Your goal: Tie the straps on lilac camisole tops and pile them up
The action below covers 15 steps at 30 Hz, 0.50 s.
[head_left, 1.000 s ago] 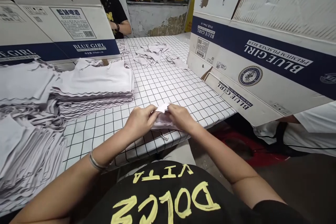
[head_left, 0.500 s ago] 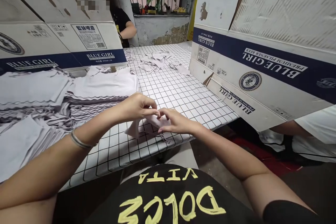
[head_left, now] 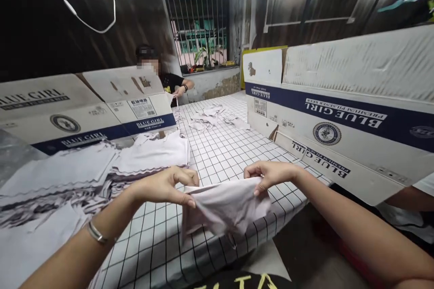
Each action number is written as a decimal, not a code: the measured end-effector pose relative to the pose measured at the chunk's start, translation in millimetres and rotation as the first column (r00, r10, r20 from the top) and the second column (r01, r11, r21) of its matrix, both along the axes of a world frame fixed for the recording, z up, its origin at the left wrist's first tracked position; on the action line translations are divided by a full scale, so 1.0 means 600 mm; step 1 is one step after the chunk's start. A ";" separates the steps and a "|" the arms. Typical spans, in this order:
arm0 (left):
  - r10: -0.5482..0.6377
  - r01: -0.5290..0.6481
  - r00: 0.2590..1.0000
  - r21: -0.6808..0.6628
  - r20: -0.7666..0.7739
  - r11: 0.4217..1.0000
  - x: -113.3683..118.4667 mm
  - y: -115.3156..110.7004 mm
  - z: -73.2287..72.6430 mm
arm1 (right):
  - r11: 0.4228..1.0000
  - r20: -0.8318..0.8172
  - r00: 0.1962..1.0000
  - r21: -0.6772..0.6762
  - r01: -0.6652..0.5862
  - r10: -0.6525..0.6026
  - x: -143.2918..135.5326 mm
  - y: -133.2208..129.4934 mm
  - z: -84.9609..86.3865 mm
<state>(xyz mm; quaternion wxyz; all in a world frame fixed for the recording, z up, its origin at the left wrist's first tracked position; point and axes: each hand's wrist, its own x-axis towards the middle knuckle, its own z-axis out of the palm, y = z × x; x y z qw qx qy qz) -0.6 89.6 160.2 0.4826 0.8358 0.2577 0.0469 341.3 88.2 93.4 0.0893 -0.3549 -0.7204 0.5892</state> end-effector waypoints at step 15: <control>0.278 -0.258 0.946 -0.133 0.166 0.957 0.007 -0.009 0.026 | 0.999 -0.604 0.796 -0.032 0.032 -0.045 0.021 -0.023 0.092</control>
